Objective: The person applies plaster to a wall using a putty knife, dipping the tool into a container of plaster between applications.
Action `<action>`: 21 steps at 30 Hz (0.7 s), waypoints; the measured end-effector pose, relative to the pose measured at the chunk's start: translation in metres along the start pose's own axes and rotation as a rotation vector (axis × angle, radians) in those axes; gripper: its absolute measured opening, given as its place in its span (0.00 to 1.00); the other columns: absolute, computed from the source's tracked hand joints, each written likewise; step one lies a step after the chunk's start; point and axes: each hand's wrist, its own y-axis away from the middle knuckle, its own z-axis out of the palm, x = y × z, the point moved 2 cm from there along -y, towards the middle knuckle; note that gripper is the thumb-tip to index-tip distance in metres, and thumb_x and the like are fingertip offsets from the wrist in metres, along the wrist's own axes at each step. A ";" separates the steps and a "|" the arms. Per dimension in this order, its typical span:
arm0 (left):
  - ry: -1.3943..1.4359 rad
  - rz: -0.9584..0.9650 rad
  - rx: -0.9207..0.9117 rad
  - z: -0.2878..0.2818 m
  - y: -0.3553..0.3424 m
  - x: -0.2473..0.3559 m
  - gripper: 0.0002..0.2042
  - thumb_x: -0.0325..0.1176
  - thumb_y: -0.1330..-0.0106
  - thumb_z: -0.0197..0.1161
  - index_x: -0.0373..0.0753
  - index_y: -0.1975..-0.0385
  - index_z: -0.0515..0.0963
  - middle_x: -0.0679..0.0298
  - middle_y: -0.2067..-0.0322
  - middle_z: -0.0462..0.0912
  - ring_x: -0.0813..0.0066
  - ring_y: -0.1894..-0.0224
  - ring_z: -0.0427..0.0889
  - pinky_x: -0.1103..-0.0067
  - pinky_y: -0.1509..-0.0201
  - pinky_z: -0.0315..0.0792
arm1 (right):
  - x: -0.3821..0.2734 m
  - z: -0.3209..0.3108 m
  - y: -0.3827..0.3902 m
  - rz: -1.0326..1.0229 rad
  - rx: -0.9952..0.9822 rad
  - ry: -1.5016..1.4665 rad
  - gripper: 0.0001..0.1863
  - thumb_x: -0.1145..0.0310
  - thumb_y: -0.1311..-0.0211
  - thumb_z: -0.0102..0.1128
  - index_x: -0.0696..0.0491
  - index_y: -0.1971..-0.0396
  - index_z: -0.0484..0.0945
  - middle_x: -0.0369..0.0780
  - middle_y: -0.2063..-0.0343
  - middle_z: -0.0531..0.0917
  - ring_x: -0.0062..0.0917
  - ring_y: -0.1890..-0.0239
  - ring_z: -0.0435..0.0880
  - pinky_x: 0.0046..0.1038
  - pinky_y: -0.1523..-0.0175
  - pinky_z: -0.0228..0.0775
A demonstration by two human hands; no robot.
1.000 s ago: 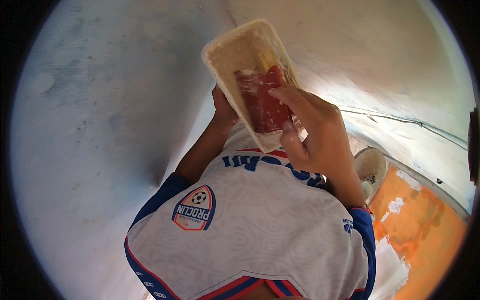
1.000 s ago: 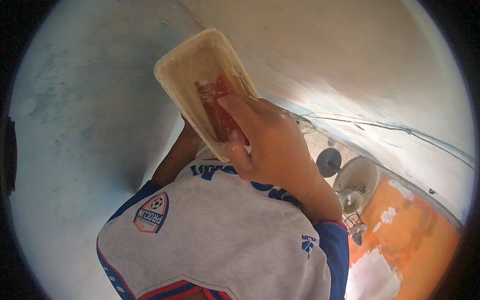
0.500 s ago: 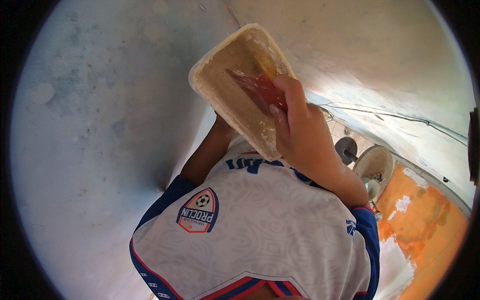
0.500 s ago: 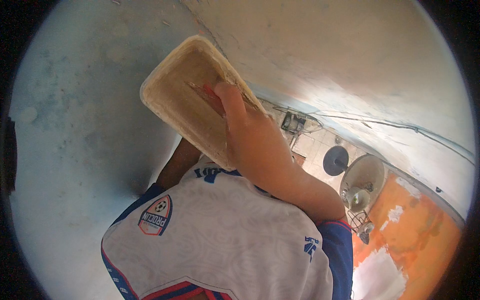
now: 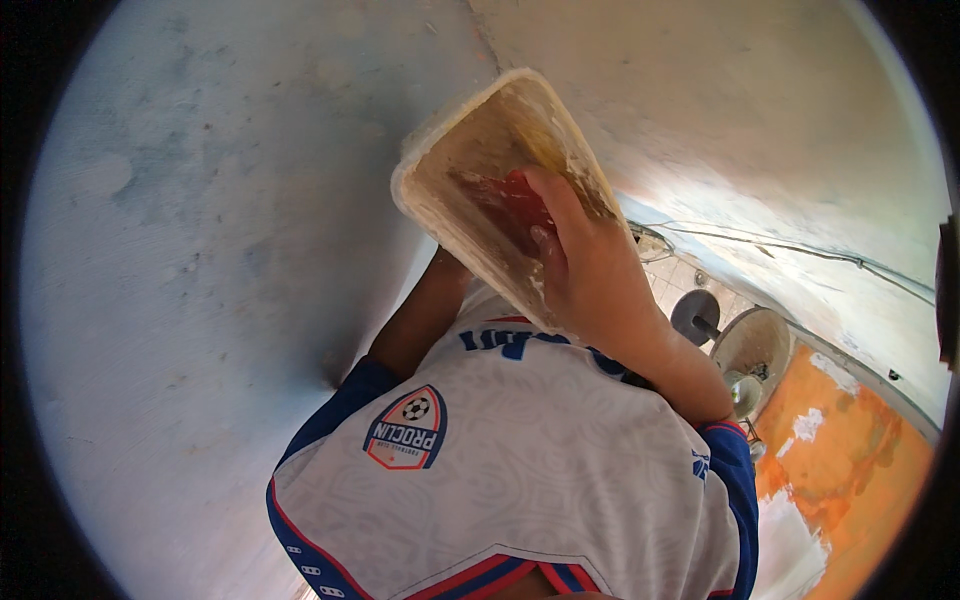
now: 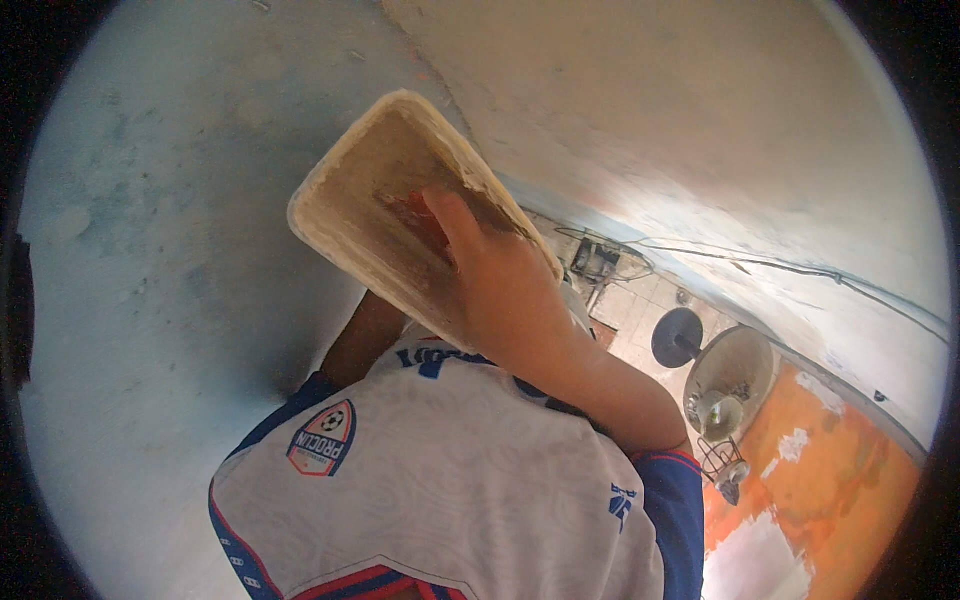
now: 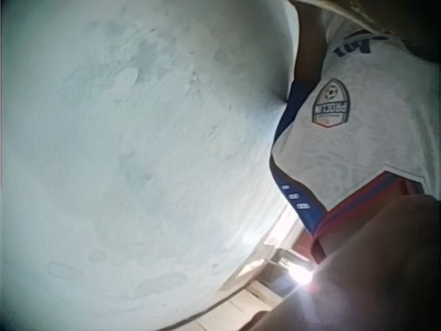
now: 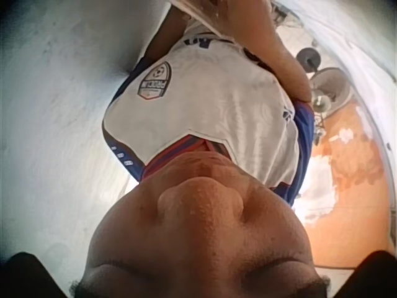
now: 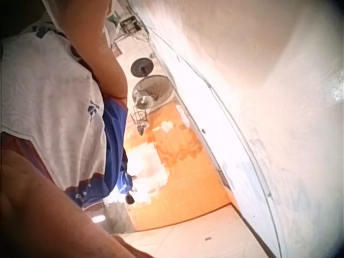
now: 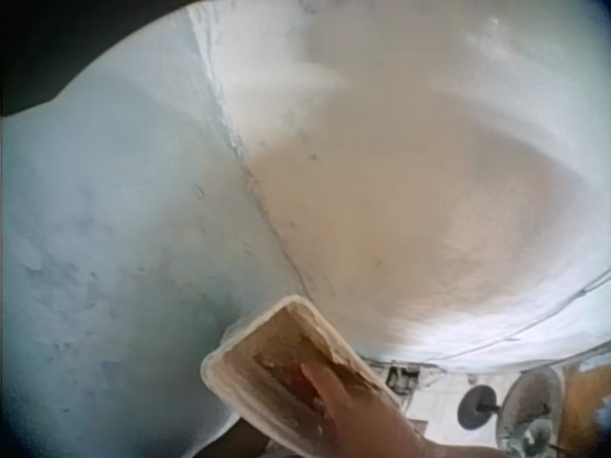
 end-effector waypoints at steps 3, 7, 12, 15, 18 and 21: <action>-0.009 0.003 0.005 -0.004 0.001 0.001 0.36 0.63 0.27 0.49 0.41 0.30 0.64 0.54 0.38 0.75 0.59 0.37 0.78 0.62 0.35 0.77 | 0.001 0.003 -0.001 0.037 -0.033 -0.022 0.28 0.86 0.40 0.54 0.54 0.39 0.68 0.57 0.57 0.83 0.57 0.53 0.82 0.47 0.47 0.73; -0.031 0.023 0.008 -0.010 0.007 0.003 0.36 0.64 0.27 0.49 0.41 0.30 0.64 0.54 0.38 0.75 0.59 0.37 0.77 0.62 0.35 0.77 | 0.002 0.006 -0.002 0.055 -0.052 -0.050 0.27 0.84 0.39 0.55 0.54 0.39 0.68 0.56 0.59 0.84 0.57 0.54 0.83 0.47 0.48 0.74; -0.074 0.047 0.011 -0.016 0.009 0.007 0.36 0.64 0.27 0.49 0.41 0.30 0.64 0.54 0.38 0.75 0.59 0.37 0.77 0.61 0.35 0.76 | 0.006 0.006 -0.005 0.030 -0.031 -0.108 0.26 0.83 0.38 0.57 0.55 0.39 0.69 0.55 0.57 0.84 0.55 0.53 0.84 0.44 0.47 0.74; -0.094 0.079 0.011 -0.022 0.012 0.008 0.37 0.64 0.27 0.50 0.42 0.30 0.64 0.54 0.37 0.75 0.59 0.37 0.77 0.61 0.34 0.76 | 0.012 0.005 -0.003 -0.033 -0.006 -0.157 0.26 0.83 0.38 0.57 0.56 0.39 0.69 0.55 0.55 0.84 0.54 0.53 0.84 0.41 0.46 0.75; -0.121 0.116 -0.003 -0.030 0.012 0.008 0.37 0.65 0.28 0.50 0.42 0.30 0.64 0.54 0.37 0.75 0.59 0.36 0.77 0.61 0.34 0.76 | 0.011 0.001 -0.003 -0.019 -0.019 -0.189 0.25 0.83 0.38 0.56 0.57 0.39 0.70 0.54 0.55 0.85 0.52 0.52 0.85 0.37 0.46 0.75; -0.167 0.161 -0.024 -0.043 0.008 0.009 0.37 0.65 0.28 0.50 0.42 0.29 0.63 0.54 0.37 0.75 0.59 0.36 0.77 0.61 0.34 0.76 | 0.012 -0.003 -0.004 0.034 -0.046 -0.236 0.25 0.84 0.37 0.55 0.57 0.39 0.69 0.54 0.55 0.85 0.46 0.51 0.87 0.34 0.45 0.76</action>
